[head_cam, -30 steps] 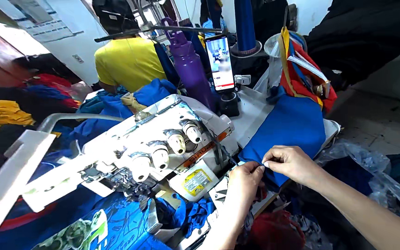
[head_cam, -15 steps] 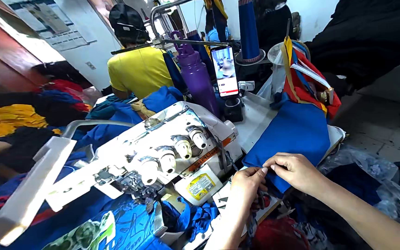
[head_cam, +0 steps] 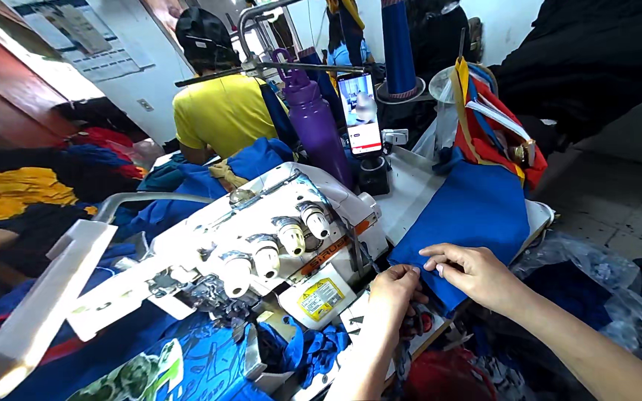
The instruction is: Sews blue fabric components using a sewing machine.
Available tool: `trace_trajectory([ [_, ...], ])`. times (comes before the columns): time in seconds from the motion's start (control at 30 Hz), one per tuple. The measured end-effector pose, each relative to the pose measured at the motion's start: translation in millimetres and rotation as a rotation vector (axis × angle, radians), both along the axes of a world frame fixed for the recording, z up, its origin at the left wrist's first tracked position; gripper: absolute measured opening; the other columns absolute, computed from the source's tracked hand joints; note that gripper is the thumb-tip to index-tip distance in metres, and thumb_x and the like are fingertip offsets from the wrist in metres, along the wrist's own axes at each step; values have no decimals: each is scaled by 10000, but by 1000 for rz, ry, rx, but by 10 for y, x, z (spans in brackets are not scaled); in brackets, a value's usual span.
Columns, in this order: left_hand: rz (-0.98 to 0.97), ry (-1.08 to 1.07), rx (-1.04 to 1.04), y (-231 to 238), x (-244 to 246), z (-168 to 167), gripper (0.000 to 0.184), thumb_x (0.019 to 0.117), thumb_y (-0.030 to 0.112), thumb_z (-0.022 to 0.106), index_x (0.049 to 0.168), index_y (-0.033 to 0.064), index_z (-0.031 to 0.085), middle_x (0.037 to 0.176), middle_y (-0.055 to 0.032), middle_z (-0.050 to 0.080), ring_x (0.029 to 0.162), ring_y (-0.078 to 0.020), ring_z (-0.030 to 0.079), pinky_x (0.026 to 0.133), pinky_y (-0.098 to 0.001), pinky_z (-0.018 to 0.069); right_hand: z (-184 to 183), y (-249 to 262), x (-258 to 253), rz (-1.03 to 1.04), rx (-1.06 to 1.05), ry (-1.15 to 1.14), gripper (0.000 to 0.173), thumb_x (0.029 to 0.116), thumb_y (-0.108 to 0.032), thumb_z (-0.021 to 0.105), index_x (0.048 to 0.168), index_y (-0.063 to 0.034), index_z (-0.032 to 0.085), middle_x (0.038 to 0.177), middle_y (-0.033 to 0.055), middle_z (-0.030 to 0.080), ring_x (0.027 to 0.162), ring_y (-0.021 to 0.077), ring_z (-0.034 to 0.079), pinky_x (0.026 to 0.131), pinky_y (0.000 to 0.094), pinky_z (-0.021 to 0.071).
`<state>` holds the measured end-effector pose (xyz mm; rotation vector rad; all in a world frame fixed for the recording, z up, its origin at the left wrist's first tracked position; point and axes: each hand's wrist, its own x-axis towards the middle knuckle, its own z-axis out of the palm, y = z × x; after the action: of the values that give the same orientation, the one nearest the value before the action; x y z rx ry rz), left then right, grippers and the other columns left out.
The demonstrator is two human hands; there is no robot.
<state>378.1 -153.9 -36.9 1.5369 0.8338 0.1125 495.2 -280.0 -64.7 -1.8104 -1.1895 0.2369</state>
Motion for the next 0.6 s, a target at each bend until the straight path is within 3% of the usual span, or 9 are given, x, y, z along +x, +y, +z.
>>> trace_trajectory([
  [0.13,-24,13,25,22,3,8,197,1049,171,583,1032,9,694,770,-30,669,636,-71,636,537,-191,473,-31,3,9,-6,47,-13,290,969,-17,570,1216,-47,718,956,28,767,830,95,706,780,279,572],
  [0.27,17,-3,24,19,34,-30,170,1028,105,604,892,22,663,713,-23,652,581,-50,610,499,-168,442,-51,-12,24,15,56,-19,282,972,-47,558,1194,-65,731,972,-5,773,843,47,701,780,229,559],
  [0.47,49,-52,-34,23,11,-43,168,1028,82,593,886,16,653,721,-26,655,595,-52,618,514,-164,455,21,6,11,-25,3,68,283,992,-6,555,1223,-47,713,962,19,761,797,66,684,770,241,559],
  [0.6,45,-61,-41,30,12,-50,177,1024,89,604,862,29,643,712,-21,639,588,-51,606,516,-163,456,-2,8,17,-22,18,48,260,989,-23,559,1177,-56,736,953,19,757,802,59,681,770,230,557],
])
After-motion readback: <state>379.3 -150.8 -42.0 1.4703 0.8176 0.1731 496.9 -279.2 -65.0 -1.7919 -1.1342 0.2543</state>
